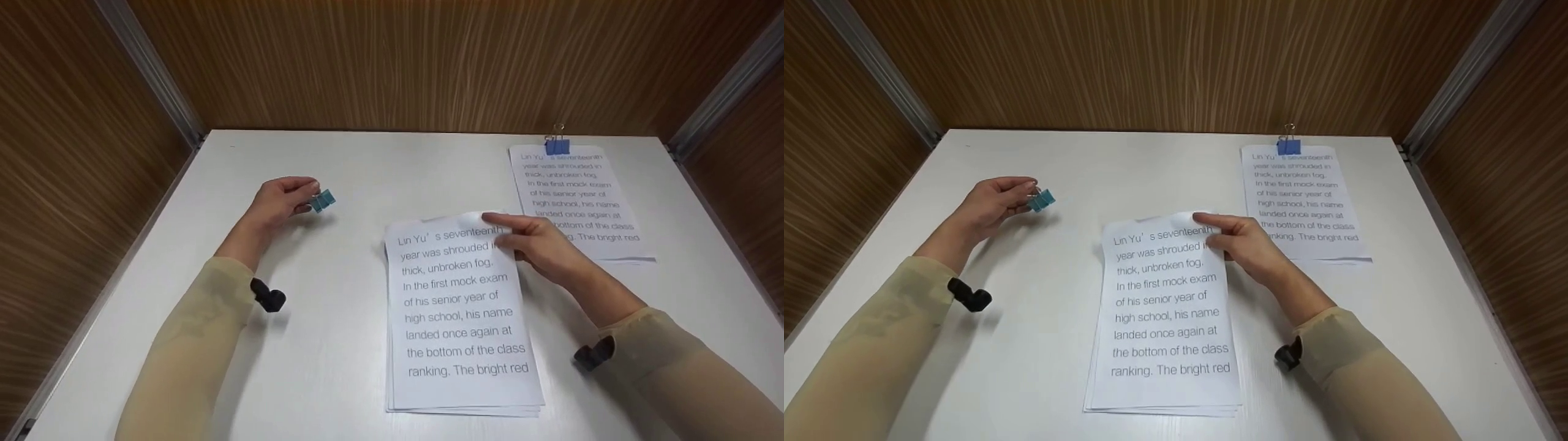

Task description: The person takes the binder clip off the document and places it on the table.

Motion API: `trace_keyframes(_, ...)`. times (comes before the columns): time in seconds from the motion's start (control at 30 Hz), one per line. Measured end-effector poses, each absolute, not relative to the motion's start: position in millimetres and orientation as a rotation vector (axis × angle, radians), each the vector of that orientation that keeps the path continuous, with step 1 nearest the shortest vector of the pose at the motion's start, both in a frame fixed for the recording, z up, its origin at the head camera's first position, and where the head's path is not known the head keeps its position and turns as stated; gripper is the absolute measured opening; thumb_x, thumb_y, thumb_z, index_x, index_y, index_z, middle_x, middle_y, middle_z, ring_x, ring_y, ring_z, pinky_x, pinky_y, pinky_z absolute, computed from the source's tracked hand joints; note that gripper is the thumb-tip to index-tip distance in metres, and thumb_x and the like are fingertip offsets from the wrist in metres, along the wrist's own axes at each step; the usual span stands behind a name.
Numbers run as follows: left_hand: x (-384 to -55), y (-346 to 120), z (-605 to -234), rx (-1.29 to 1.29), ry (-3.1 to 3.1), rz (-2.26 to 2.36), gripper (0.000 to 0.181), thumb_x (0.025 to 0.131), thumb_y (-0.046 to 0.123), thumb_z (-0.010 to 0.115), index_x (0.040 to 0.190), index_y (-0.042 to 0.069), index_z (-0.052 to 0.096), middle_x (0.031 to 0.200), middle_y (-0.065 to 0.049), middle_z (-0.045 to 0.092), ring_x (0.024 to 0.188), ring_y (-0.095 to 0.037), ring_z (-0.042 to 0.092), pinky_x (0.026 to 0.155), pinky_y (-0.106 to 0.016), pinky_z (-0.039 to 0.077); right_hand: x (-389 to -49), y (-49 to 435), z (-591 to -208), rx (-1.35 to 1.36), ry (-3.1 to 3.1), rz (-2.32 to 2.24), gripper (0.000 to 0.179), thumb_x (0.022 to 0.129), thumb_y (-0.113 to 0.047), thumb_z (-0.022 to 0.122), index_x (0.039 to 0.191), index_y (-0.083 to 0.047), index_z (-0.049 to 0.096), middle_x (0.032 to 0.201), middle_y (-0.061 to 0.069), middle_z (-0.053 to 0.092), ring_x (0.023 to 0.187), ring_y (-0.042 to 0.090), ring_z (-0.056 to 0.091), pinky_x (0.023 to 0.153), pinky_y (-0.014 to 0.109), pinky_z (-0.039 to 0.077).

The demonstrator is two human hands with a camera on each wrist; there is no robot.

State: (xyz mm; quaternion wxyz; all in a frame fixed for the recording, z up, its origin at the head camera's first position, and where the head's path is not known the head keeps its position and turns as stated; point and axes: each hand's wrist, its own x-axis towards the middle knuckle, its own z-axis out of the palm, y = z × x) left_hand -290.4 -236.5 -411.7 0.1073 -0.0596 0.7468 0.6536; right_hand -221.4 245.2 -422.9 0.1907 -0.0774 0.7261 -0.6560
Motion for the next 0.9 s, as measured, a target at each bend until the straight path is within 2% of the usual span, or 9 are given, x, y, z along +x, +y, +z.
trace_keyframes(0.17, -287.5, -256.4, -419.8, -0.231, 2.233, 1.874, 0.055, 0.101, 0.033, 0.075, 0.147, 0.004, 0.062, 0.143, -0.011, 0.063, 0.12, -0.018, 0.063, 0.109, -0.037, 0.051, -221.1, 246.3, -424.2, -0.203, 2.021, -1.852, 0.055, 0.103, 0.003, 0.06, 0.156, -0.006, 0.051, 0.151, 0.02, 0.059, 0.117, 0.026, 0.072, 0.086, 0.032, 0.063)
trace_keyframes(0.37, -285.1, -275.3, -426.2, -0.259, 2.248, 1.856, 0.057, 0.103, 0.031, 0.074, 0.15, 0.003, 0.058, 0.147, -0.013, 0.059, 0.12, -0.016, 0.061, 0.11, -0.039, 0.05, -221.7, 247.6, -423.6, -0.197, 2.021, -1.861, 0.055, 0.103, 0.003, 0.06, 0.156, -0.006, 0.052, 0.151, 0.02, 0.059, 0.117, 0.027, 0.073, 0.085, 0.032, 0.063)
trace_keyframes(0.6, -283.0, -287.7, -428.3, -0.325, 2.289, 1.795, 0.061, 0.102, 0.035, 0.075, 0.152, 0.005, 0.057, 0.15, -0.011, 0.058, 0.126, -0.016, 0.058, 0.108, -0.034, 0.05, -222.4, 248.4, -422.7, -0.195, 2.017, -1.861, 0.055, 0.103, 0.003, 0.06, 0.156, -0.007, 0.052, 0.151, 0.02, 0.058, 0.118, 0.027, 0.072, 0.087, 0.033, 0.063)
trace_keyframes(0.9, -280.4, -294.9, -433.8, -0.335, 2.29, 1.762, 0.064, 0.1, 0.037, 0.076, 0.153, 0.005, 0.056, 0.15, -0.011, 0.058, 0.122, -0.016, 0.061, 0.103, -0.03, 0.053, -223.3, 248.9, -424.2, -0.17, 2.023, -1.854, 0.055, 0.103, 0.002, 0.061, 0.156, -0.008, 0.052, 0.151, 0.019, 0.059, 0.117, 0.025, 0.072, 0.085, 0.031, 0.062)
